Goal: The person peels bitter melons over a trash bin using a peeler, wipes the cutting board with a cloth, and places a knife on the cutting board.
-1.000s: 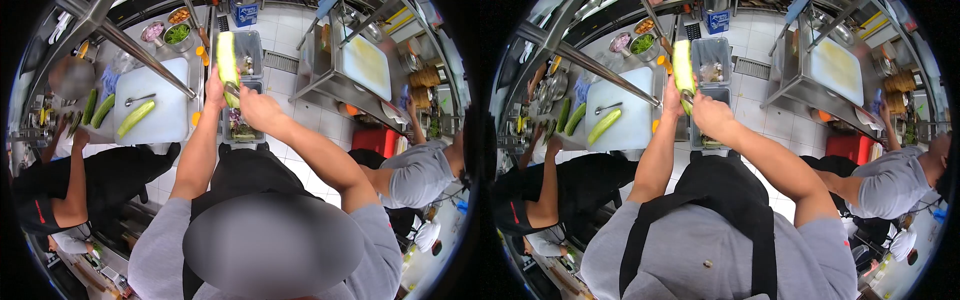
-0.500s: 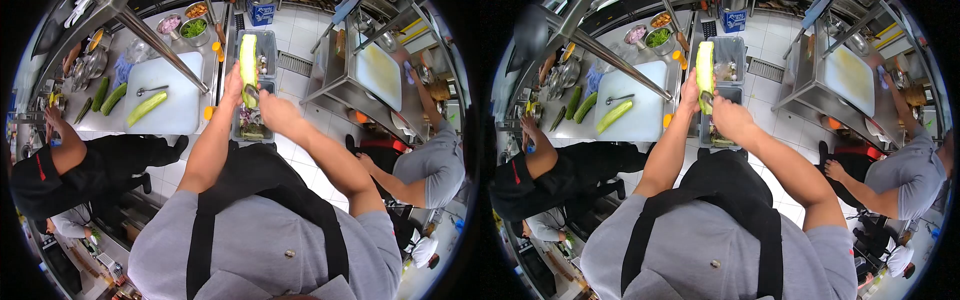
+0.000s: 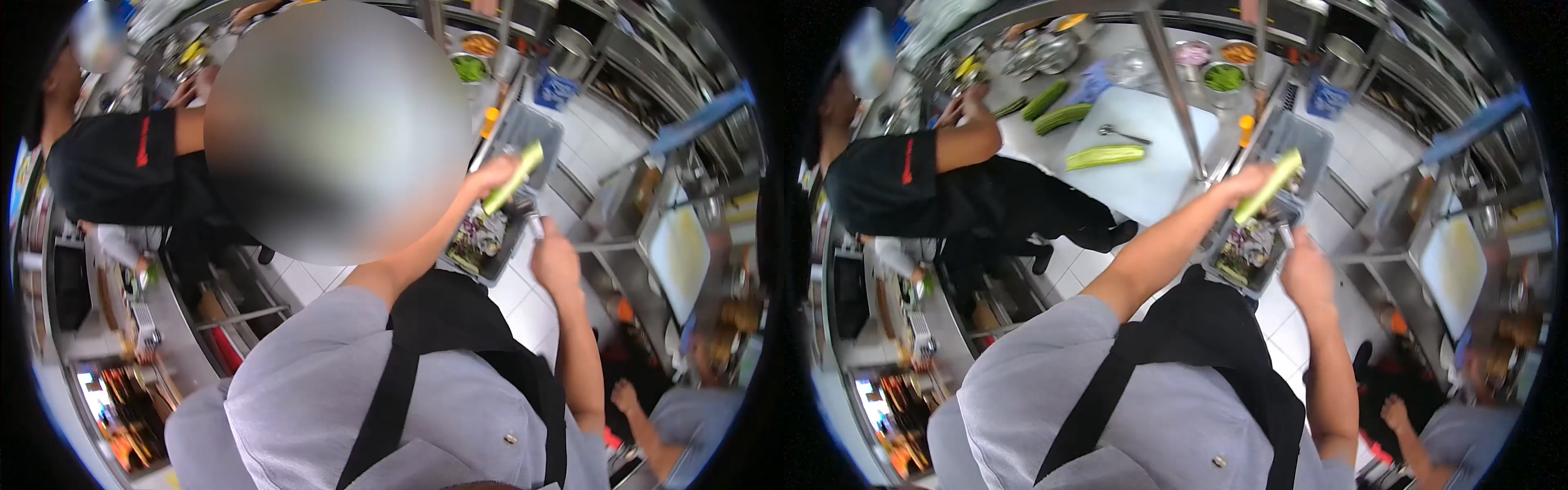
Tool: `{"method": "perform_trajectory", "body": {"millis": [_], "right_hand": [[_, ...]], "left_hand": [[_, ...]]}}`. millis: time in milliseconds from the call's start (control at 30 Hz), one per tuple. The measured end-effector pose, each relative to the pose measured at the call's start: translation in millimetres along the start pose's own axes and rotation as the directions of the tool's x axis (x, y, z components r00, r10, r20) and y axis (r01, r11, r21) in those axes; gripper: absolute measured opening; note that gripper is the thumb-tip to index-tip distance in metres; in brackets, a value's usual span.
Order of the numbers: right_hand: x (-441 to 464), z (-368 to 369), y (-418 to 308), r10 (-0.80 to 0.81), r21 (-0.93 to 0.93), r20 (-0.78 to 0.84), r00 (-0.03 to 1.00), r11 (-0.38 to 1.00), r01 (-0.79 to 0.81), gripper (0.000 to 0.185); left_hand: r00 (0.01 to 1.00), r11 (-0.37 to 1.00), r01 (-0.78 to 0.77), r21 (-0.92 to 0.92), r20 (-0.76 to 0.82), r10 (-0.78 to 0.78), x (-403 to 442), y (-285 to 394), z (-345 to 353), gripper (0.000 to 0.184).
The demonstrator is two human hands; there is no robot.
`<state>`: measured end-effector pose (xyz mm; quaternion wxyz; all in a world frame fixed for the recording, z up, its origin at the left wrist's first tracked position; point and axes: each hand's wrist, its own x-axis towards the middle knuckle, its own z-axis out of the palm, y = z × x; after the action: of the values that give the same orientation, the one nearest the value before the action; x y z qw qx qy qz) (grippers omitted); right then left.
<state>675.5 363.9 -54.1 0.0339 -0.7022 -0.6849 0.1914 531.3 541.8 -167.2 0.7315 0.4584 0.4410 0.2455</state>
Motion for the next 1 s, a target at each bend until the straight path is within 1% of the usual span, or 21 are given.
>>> {"method": "perform_trajectory", "body": {"millis": [67,100,133,200,267,333,367,400,467,533,600,633,667,700,733,800,833,867,900,933,1000], "right_hand": [[24.9,-6.6,11.1,-0.193,0.09,-0.3,0.934,0.969,0.229,0.048],[29.0,-9.9,15.0,-0.278,0.172,-0.346,0.896,0.92,0.352,0.056],[35.0,-5.3,24.2,-0.292,0.167,-0.355,0.888,0.915,0.367,0.056],[37.2,11.9,44.1,-0.315,0.303,0.052,0.947,0.909,0.286,0.059],[25.5,18.9,43.6,-0.276,0.303,0.073,0.958,0.922,0.243,0.056],[24.6,25.5,39.2,-0.102,0.504,0.053,0.993,0.862,0.062,0.051],[23.1,25.0,37.4,-0.065,0.602,0.059,0.996,0.798,0.016,0.057],[25.4,27.9,31.6,-0.068,0.601,0.061,0.996,0.799,0.017,0.057],[30.7,33.2,22.7,0.071,0.841,0.074,0.995,0.532,-0.1,0.051],[40.8,33.3,3.9,0.127,0.817,0.1,0.987,0.556,-0.154,0.052],[55.5,44.6,2.6,0.085,0.67,-0.009,0.996,0.74,-0.057,0.055],[60.9,46.8,7.3,0.027,0.689,-0.041,0.999,0.724,0.009,0.041],[63.5,42.8,16.4,0.05,0.587,-0.078,0.996,0.81,0.005,0.04],[46.2,-0.3,-3.5,0.071,0.624,-0.032,0.997,0.781,-0.036,0.04],[44.2,-17.9,-2.5,0.2,0.514,0.018,0.98,0.838,-0.181,0.038],[37.0,-42.1,-6.1,-0.012,0.331,-0.192,0.981,0.94,0.076,0.031],[39.0,-54.7,-13.9,-0.034,0.259,-0.101,0.994,0.964,0.059,0.029],[45.7,-54.7,-18.5,-0.073,0.173,-0.125,0.99,0.98,0.094,0.026],[58.1,-47.4,-18.2,-0.158,0.07,-0.179,0.971,0.982,0.173,0.025],[65.5,-44.6,-22.2,-0.128,0.072,-0.188,0.974,0.987,0.143,0.025],[73.7,-39.6,-27.5,-0.154,-0.097,-0.251,0.956,0.986,0.134,0.024]], "left_hand": [[0.965,0.98,0.125,0.154,0.209,-0.156,-15.3,-6.7,-1.3,0.029],[0.927,0.966,0.195,0.171,0.289,-0.238,-37.1,-1.0,3.2,0.027],[0.899,0.978,0.171,0.122,0.386,-0.205,-47.5,-8.9,5.0,0.029],[0.761,0.943,0.22,0.25,0.56,-0.326,-74.1,5.2,4.6,0.036],[0.739,0.967,0.254,0.022,0.64,-0.209,-91.3,6.6,-1.5,0.051],[0.775,0.87,0.384,-0.311,0.62,-0.121,-108.1,13.2,-7.8,0.072],[0.749,0.852,0.398,-0.34,0.657,-0.088,-104.3,8.1,-12.1,0.086],[0.731,0.864,0.339,-0.374,0.683,0.009,-90.0,-14.5,-18.9,0.087],[0.936,0.972,-0.055,-0.23,0.327,0.13,-93.5,-29.0,8.1,0.084],[0.975,0.862,-0.185,-0.471,0.024,0.222,-78.1,-41.6,41.1,0.066],[0.893,0.96,-0.251,-0.128,-0.414,0.178,-59.7,-47.8,46.8,0.06],[0.915,0.912,-0.267,-0.312,-0.378,0.138,-58.0,-38.1,49.2,0.058],[0.94,0.836,-0.253,-0.487,-0.329,0.093,-58.2,-23.5,44.5,0.056],[0.973,0.736,-0.23,-0.637,-0.167,0.16,-52.7,-17.0,40.1,0.056],[0.979,0.754,-0.19,-0.628,-0.177,0.099,-62.7,6.0,42.1,0.057],[0.979,0.801,-0.205,-0.563,-0.107,0.175,-59.0,11.7,29.3,0.062],[0.973,0.813,-0.153,-0.562,0.059,0.224,-53.9,10.6,14.6,0.063],[0.937,0.828,-0.105,-0.551,0.224,0.268,-47.6,8.4,8.9,0.065],[0.969,0.834,-0.152,-0.53,0.087,0.232,-50.9,15.5,25.7,0.064],[0.978,0.843,-0.199,-0.5,-0.053,0.199,-55.8,22.6,43.0,0.064],[0.97,0.83,-0.24,-0.503,-0.081,0.231,-46.2,27.5,43.6,0.068]]}}
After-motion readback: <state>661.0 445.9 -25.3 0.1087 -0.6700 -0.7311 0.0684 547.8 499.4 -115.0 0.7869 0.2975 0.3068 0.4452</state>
